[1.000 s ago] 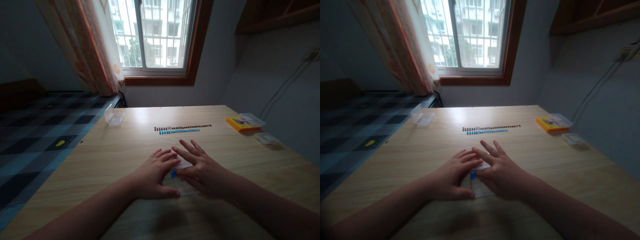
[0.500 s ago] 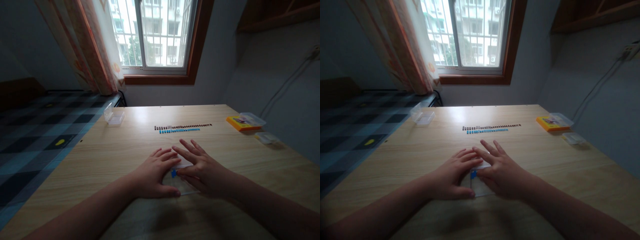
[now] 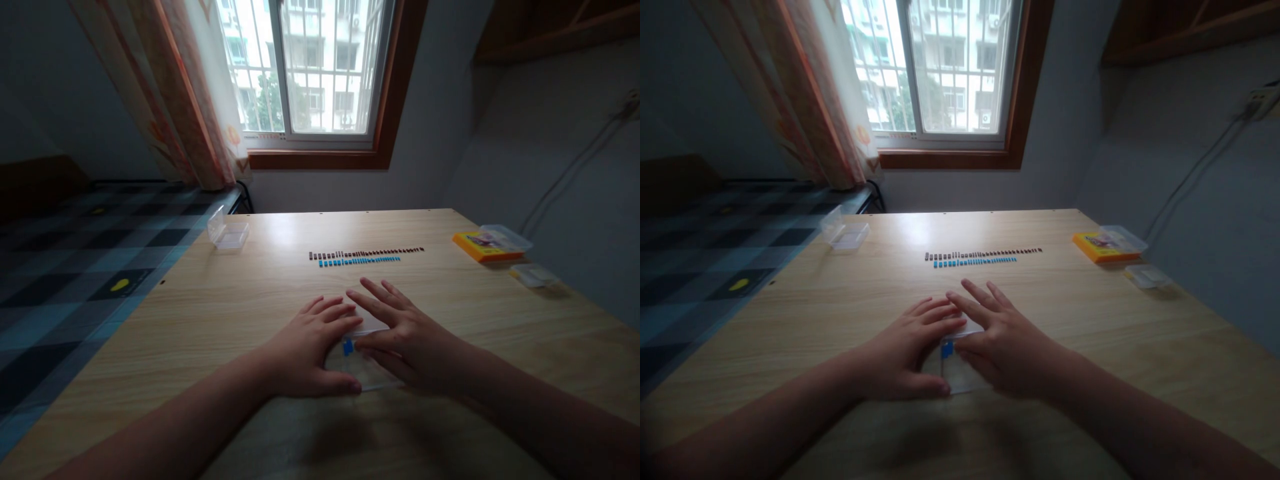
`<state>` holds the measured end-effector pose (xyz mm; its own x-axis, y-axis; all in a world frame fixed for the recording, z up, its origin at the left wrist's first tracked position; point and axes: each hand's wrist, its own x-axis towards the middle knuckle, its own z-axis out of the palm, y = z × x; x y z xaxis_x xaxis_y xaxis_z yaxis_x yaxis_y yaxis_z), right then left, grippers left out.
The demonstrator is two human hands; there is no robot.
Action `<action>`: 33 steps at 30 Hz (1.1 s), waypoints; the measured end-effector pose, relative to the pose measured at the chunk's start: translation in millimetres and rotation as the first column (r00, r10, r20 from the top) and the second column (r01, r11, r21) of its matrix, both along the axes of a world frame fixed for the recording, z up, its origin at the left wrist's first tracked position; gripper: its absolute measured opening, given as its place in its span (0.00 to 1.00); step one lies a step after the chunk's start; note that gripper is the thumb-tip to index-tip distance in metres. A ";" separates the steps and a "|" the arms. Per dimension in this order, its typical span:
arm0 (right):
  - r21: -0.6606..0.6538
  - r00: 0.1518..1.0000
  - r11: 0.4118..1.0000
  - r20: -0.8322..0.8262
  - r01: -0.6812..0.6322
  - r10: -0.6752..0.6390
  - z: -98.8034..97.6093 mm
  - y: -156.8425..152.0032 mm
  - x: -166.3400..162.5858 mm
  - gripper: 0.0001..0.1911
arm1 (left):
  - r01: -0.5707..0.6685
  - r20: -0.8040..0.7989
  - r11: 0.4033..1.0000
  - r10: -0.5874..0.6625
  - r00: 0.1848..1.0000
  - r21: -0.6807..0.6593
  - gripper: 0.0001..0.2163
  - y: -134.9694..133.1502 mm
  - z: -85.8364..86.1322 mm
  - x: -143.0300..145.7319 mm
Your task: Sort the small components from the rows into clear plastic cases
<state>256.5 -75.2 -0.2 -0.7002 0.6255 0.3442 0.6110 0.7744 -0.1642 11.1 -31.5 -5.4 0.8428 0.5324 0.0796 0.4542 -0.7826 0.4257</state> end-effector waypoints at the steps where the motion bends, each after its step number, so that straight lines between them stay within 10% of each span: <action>1: 0.015 1.000 1.000 -0.018 -0.002 0.003 0.2 0.2 0.1 0.11 | -0.004 -0.002 1.000 0.004 1.000 -0.004 0.43 -0.1 0.4 0.1; 17: 0.093 0.859 0.981 -0.503 0.168 -0.099 -30.2 78.6 22.6 0.15 | -0.020 -0.044 1.000 0.019 0.999 -0.023 0.43 -2.6 6.7 1.2; 33: 0.116 0.970 0.982 -0.207 0.151 -0.124 -40.5 167.9 -37.6 0.15 | -0.012 -0.018 0.999 0.012 1.000 -0.036 0.41 -2.6 6.7 0.4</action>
